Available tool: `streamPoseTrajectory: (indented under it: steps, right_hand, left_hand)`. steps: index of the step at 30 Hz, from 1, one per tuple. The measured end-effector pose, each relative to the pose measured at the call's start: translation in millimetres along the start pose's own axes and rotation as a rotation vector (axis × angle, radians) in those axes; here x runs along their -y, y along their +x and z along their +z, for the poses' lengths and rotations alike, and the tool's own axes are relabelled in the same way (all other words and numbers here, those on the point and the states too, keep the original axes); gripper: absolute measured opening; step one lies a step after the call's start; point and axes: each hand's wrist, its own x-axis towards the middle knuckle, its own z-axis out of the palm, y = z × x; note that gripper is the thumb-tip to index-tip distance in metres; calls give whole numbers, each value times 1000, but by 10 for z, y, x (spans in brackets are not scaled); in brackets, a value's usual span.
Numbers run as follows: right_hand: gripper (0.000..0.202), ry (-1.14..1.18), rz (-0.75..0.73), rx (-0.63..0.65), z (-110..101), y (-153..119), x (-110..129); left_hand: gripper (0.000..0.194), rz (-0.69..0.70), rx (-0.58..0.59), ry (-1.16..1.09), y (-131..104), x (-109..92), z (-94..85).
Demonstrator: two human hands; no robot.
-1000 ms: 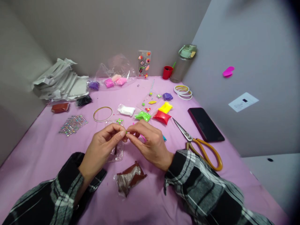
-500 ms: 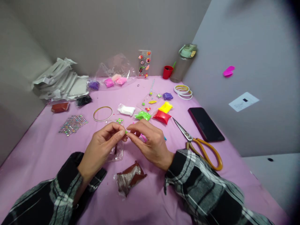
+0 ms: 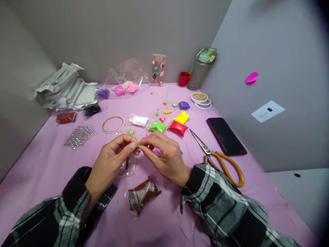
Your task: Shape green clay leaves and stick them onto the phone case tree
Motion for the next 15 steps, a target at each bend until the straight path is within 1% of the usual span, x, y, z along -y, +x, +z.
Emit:
streamPoseTrajectory:
  steps: [5,9,15]
  right_hand:
    - [8,-3,19,-5,0,-6,-2]
    - [10,-5,4,6,-5,-1,-4]
    - [11,11,11,0,-11,4,0]
  left_hand:
    - [14,-5,-13,19,-6,-13,1]
    - [15,-2,-17,17,-4,-6,-7]
    - [13,1,-19,4,-3,6,-8]
